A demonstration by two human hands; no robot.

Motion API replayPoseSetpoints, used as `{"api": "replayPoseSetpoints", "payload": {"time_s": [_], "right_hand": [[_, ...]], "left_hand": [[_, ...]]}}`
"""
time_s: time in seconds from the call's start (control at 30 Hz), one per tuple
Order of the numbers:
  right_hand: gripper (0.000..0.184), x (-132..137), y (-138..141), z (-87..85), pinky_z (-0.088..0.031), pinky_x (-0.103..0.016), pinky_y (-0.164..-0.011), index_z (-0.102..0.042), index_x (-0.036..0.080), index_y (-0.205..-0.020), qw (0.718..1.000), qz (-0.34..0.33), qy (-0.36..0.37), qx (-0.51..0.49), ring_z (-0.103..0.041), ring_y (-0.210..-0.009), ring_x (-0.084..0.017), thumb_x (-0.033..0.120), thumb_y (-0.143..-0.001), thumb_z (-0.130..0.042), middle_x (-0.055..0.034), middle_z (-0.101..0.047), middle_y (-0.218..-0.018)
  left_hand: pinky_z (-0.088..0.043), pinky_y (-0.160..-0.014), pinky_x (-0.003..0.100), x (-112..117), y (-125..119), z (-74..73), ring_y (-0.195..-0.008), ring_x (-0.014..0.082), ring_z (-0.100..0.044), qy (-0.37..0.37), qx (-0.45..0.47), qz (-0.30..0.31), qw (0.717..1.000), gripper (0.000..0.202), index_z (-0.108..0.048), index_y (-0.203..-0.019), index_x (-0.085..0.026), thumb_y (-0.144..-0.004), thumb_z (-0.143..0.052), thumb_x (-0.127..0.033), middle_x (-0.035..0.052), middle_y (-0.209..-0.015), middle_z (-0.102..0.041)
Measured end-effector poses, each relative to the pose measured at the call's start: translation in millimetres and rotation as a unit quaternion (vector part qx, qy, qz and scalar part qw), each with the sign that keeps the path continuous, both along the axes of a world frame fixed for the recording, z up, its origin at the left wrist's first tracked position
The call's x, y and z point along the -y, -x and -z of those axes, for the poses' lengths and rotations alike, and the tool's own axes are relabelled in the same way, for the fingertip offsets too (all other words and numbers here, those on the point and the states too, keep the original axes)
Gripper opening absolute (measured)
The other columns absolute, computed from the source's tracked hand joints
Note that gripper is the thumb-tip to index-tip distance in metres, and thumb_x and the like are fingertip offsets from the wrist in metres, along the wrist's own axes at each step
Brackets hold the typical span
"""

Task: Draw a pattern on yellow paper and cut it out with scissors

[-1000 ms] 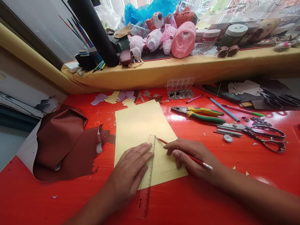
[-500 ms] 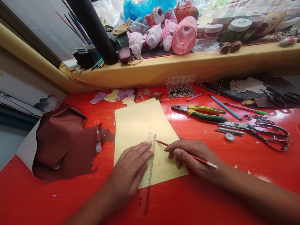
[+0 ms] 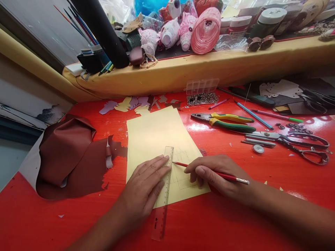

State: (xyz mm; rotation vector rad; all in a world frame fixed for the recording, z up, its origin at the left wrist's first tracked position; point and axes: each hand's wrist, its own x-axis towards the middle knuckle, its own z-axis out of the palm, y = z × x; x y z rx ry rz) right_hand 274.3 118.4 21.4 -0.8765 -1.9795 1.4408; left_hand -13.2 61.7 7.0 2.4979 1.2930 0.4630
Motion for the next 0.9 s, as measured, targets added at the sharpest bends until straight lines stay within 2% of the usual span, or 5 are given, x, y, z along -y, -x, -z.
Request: {"api": "replayPoseSetpoints", "payload": {"time_s": [0.2,0.47,0.6,0.77,0.9], "right_hand": [[0.041,-0.4,0.0,-2.1,-0.056,-0.023,-0.064,-0.080,0.016,-0.106,1.000,-0.001,0.006,0.006,-0.074,-0.070,-0.016,0.043,-0.114,-0.049,-0.0054,-0.081,-0.082],[0.047,3.4,0.0,-1.3,-0.057,-0.025,-0.058,-0.079,0.018,-0.103,0.997,0.052,0.051,-0.028,-0.072,-0.064,-0.017,0.053,-0.112,-0.050,-0.0064,-0.078,-0.082],[0.049,2.9,0.6,-1.8,-0.057,-0.026,-0.059,-0.080,0.018,-0.098,0.998,0.039,0.048,-0.017,-0.072,-0.065,-0.017,0.055,-0.112,-0.050,-0.0062,-0.077,-0.078],[0.050,4.0,-0.3,2.1,-0.059,-0.027,-0.060,-0.080,0.017,-0.101,0.998,0.029,0.049,-0.029,-0.073,-0.065,-0.018,0.056,-0.112,-0.051,-0.0069,-0.078,-0.080],[0.048,6.7,-0.1,3.6,-0.054,-0.024,-0.053,-0.081,0.018,-0.101,0.989,0.096,0.077,-0.088,-0.069,-0.059,-0.015,0.058,-0.110,-0.055,-0.0045,-0.075,-0.075]], "left_hand": [[-0.046,-0.122,0.048,1.0,0.9,1.6,-0.156,0.0238,-0.045,0.013,0.001,-0.002,1.000,0.047,-0.048,-0.156,-0.030,-0.111,-0.043,-0.017,0.0047,-0.166,-0.053],[-0.049,-0.120,0.050,3.2,1.3,5.9,-0.152,0.0274,-0.049,0.019,0.036,-0.032,0.999,0.041,-0.056,-0.149,-0.030,-0.110,-0.049,-0.023,0.0062,-0.162,-0.055],[-0.051,-0.118,0.049,2.3,0.3,2.7,-0.148,0.0278,-0.052,0.017,0.044,-0.040,0.998,0.037,-0.059,-0.145,-0.029,-0.109,-0.052,-0.026,0.0076,-0.158,-0.058],[-0.051,-0.119,0.049,2.0,-0.6,2.1,-0.148,0.0275,-0.052,0.010,0.039,-0.035,0.999,0.035,-0.059,-0.144,-0.029,-0.110,-0.052,-0.026,0.0083,-0.158,-0.058],[-0.049,-0.120,0.049,4.3,-1.3,5.6,-0.150,0.0271,-0.049,-0.007,0.029,-0.029,0.999,0.038,-0.056,-0.147,-0.028,-0.110,-0.051,-0.025,0.0086,-0.160,-0.056]]}}
